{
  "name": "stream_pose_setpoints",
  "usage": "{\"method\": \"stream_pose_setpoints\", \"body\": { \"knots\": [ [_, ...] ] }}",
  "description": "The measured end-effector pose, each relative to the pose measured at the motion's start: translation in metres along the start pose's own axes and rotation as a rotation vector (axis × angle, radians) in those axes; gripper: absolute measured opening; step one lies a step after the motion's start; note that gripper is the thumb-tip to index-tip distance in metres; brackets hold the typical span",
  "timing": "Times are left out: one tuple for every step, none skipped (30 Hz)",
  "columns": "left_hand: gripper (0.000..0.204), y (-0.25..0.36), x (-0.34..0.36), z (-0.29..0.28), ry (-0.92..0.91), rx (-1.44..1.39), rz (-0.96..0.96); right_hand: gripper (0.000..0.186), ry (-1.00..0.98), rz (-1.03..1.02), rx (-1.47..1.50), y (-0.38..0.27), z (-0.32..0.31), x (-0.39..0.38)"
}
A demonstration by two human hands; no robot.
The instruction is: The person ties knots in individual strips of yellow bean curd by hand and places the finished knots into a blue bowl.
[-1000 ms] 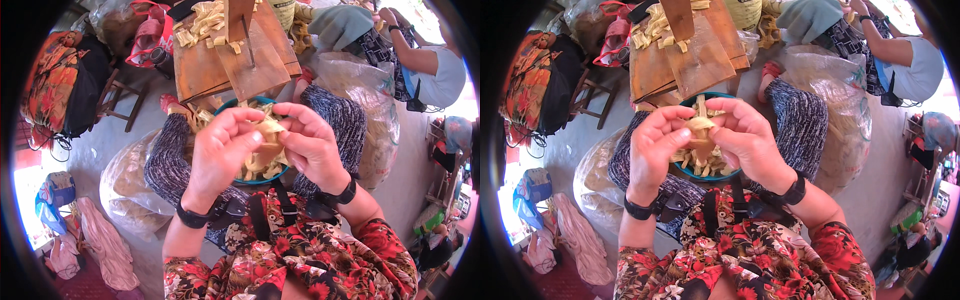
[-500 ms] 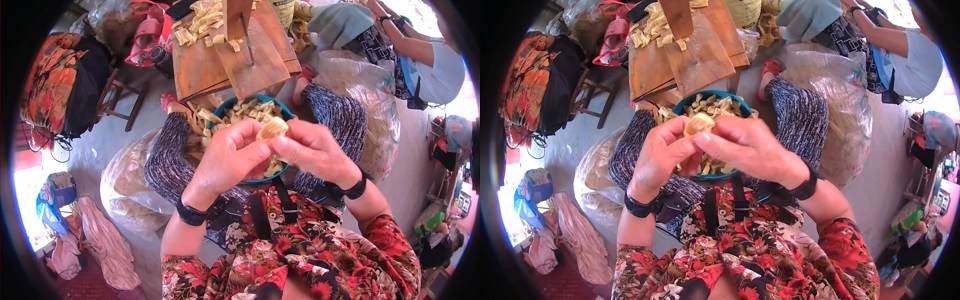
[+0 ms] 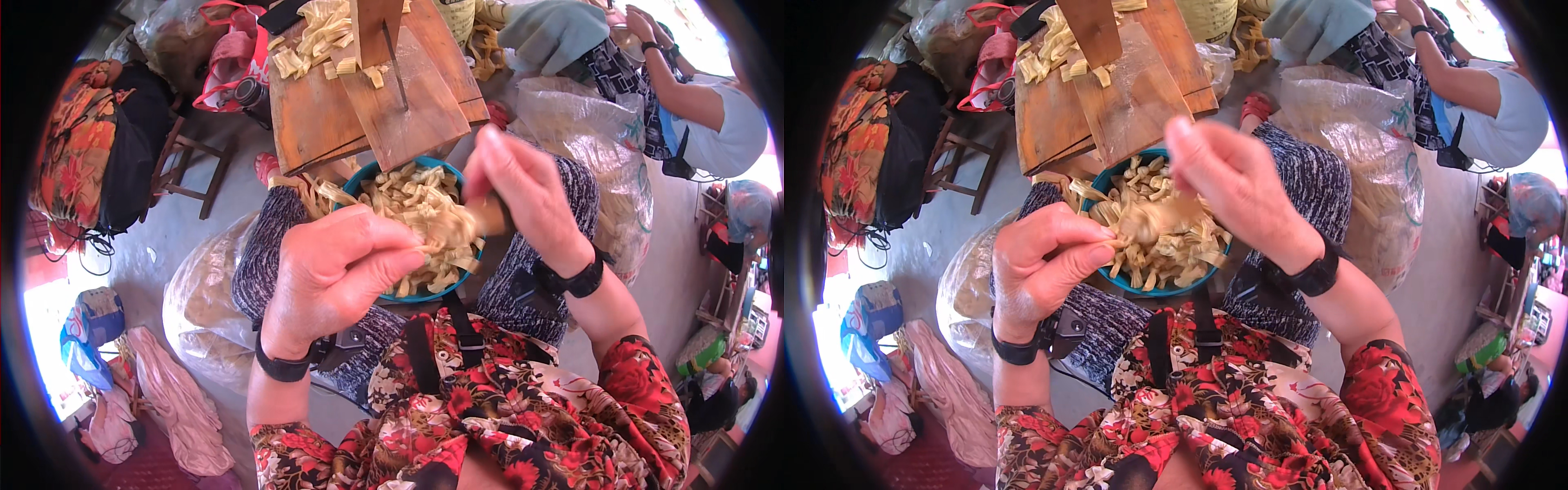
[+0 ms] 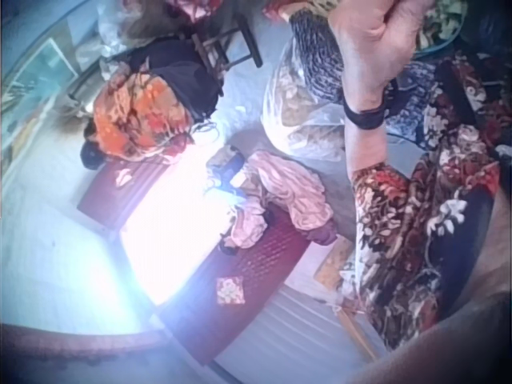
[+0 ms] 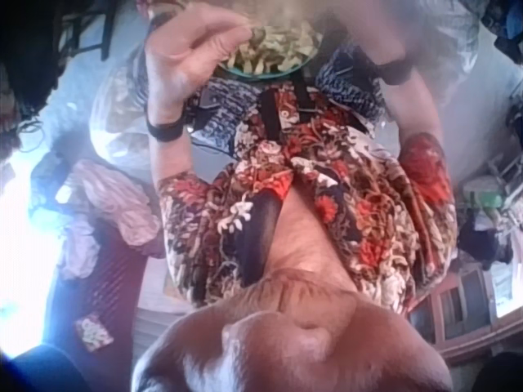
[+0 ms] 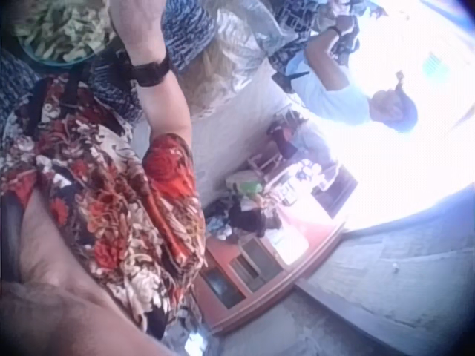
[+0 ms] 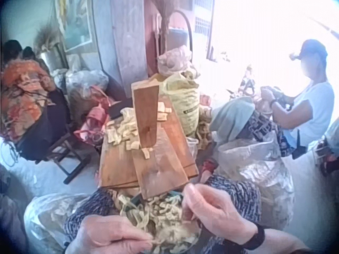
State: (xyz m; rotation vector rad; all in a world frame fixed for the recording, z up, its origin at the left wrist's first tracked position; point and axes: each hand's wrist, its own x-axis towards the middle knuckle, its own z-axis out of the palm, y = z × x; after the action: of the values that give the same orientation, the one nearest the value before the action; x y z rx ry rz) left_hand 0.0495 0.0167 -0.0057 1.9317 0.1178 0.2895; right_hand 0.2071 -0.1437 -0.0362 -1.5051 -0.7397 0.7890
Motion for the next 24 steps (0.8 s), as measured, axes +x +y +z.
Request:
{"method": "stream_pose_setpoints", "body": {
  "knots": [
    [0.012,0.001,0.002,-0.001,-0.008,0.031,0.043,0.042,0.094,-0.069,-0.069,0.003,-0.007,0.004],
    [0.013,0.001,0.003,-0.002,-0.017,0.049,0.058,0.038,0.084,-0.089,-0.118,0.003,-0.013,0.005],
    [0.013,0.000,0.005,-0.003,-0.014,0.051,0.052,0.038,0.078,-0.087,-0.114,-0.002,-0.009,0.004],
    [0.014,-0.002,0.006,-0.002,-0.011,0.064,0.094,0.037,-0.106,0.037,0.005,-0.012,-0.002,0.001],
    [0.014,-0.003,0.007,-0.002,-0.009,0.077,0.136,0.036,-0.289,0.160,0.125,-0.024,0.004,-0.002],
    [0.014,-0.002,0.011,0.000,-0.010,0.075,0.142,0.037,-0.510,0.380,0.218,-0.039,0.005,-0.001],
    [0.015,-0.002,0.013,0.001,-0.024,0.125,0.210,0.038,-0.599,0.474,0.260,-0.040,0.005,-0.002],
    [0.015,-0.001,0.015,0.002,-0.038,0.176,0.279,0.036,-0.673,0.531,0.309,-0.040,0.002,0.001],
    [0.015,0.000,0.015,0.001,-0.036,0.182,0.281,0.034,-0.755,0.585,0.362,-0.037,-0.001,0.004],
    [0.016,0.001,0.012,-0.001,-0.058,0.231,0.301,0.032,-0.787,0.573,0.426,-0.029,0.001,0.002],
    [0.017,0.001,0.010,-0.003,-0.081,0.281,0.321,0.030,-0.818,0.561,0.491,-0.023,0.003,-0.002],
    [0.012,-0.002,0.007,-0.008,-0.087,0.343,0.304,0.028,-0.798,0.550,0.372,-0.022,0.001,-0.006],
    [0.012,-0.008,0.004,-0.008,-0.085,0.345,0.305,0.028,-0.800,0.548,0.370,-0.019,-0.002,-0.006],
    [0.011,-0.017,0.001,-0.006,-0.007,0.281,0.175,0.028,-0.739,0.528,0.315,-0.014,-0.004,-0.006],
    [0.011,-0.018,0.002,-0.006,0.070,0.215,0.046,0.027,-0.677,0.507,0.260,-0.013,-0.004,-0.005],
    [0.008,-0.018,0.004,-0.006,0.077,0.199,-0.049,0.028,-0.588,0.487,0.130,-0.020,-0.003,-0.002],
    [0.008,-0.018,0.011,-0.005,0.079,0.201,-0.050,0.026,-0.491,0.446,0.071,-0.020,-0.002,0.004],
    [0.008,-0.020,0.024,-0.001,0.143,0.093,-0.209,0.023,-0.367,0.340,0.007,-0.017,-0.003,0.011],
    [0.009,-0.021,0.035,-0.002,0.211,-0.005,-0.366,0.021,-0.248,0.225,-0.052,-0.014,-0.002,0.021],
    [0.009,-0.024,0.045,-0.003,0.212,-0.002,-0.366,0.017,-0.122,0.009,-0.260,-0.008,-0.003,0.032],
    [0.013,-0.029,0.055,-0.004,0.258,0.089,-0.369,0.014,0.003,-0.209,-0.461,0.001,-0.004,0.045],
    [0.018,-0.033,0.065,-0.003,0.296,0.173,-0.365,0.011,0.134,-0.336,-0.543,0.007,-0.004,0.056],
    [0.018,-0.035,0.075,0.000,0.295,0.171,-0.362,0.011,0.136,-0.336,-0.547,0.011,-0.005,0.066],
    [0.022,-0.039,0.082,0.004,0.335,0.256,-0.355,0.011,0.225,-0.406,-0.664,0.017,-0.005,0.074]
  ]
}}
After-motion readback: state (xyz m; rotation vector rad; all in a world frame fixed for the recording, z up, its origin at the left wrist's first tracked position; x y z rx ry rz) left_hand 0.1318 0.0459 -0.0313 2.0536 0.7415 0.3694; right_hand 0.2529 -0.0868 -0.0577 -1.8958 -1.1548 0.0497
